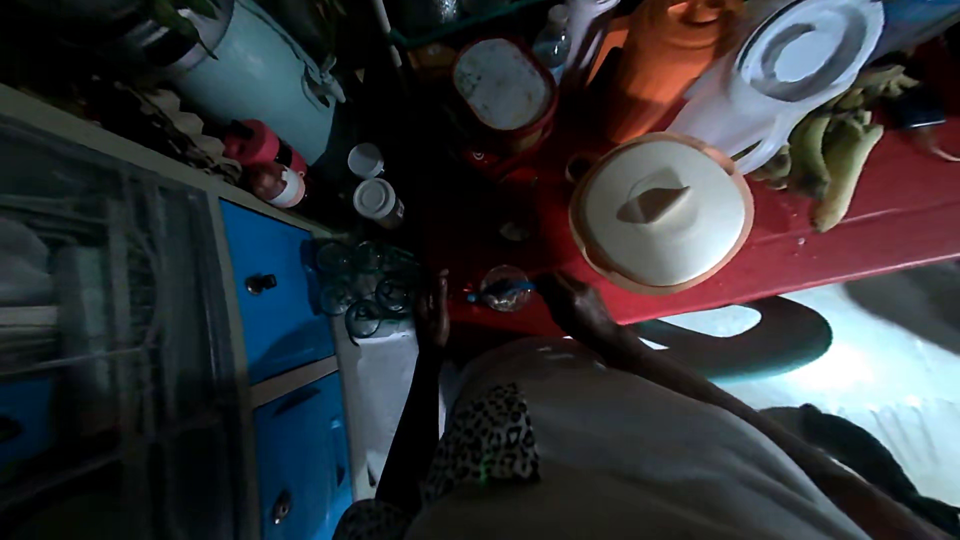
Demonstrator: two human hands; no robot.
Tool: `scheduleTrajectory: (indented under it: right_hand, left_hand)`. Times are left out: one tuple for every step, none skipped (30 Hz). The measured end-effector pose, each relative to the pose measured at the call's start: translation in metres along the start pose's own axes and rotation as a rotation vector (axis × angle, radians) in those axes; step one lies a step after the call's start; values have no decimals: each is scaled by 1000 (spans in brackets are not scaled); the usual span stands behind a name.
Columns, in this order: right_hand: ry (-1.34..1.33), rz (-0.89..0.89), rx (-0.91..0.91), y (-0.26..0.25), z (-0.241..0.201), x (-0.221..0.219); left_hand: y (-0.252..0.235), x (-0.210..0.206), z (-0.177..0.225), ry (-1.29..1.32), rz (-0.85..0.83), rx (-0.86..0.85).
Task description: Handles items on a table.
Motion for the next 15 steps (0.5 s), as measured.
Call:
scheduleTrajectory:
  right_hand:
    - [44, -86, -3, 0, 4, -5]
    - [63, -131, -11, -1, 5, -7]
    - [73, -124, -8, -1, 5, -7]
    - [73, -94, -3, -2, 4, -7]
    - [69, -66, 0, -2, 3, -6]
    - [60, -56, -9, -1, 2, -6]
    - [53, -47, -18, -2, 2, -5]
    - [43, -44, -24, -2, 2, -4]
    - [27, -54, -30, -3, 2, -4]
    - [16, -68, -30, -3, 1, -5]
    - [9, -93, -29, -3, 1, -5]
    - [5, -120, -29, -4, 0, -6]
    - [13, -116, -20, -5, 1, -7]
    - [15, -115, -18, -6, 3, -7]
    - [13, -118, -20, -6, 6, -6]
  left_hand:
    - [-2, 1, -3, -8, -43, -21]
    - [-2, 0, -3, -26, -92, -31]
    - [0, -1, -1, -49, -144, -28]
    - [1, -3, 0, -73, -189, -33]
    - [3, -5, 2, -94, -227, -28]
    - [6, -8, 4, -111, -250, -18]
    - [9, -12, 6, -123, -260, -12]
    - [10, -16, 6, -129, -255, -30]
    - [10, -22, 3, -133, -238, -69]
    - [10, -27, -3, -148, -216, -119]
    - [10, -32, -6, -166, -201, -149]
    - [11, -37, -5, -166, -212, -150]
    - [12, -40, -2, -169, -224, -142]
    - [11, -40, 1, -175, -229, -137]
    - [10, -38, 1, -182, -223, -140]
Point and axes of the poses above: each hand's wrist, its own y-axis away from the middle knuckle, its own x-axis out of the back of the hand, z = x × y, the point moved 2 cm from there along -y, towards the middle knuckle, and after that the axes turned 8 degrees about y, right-handed, at the moved point
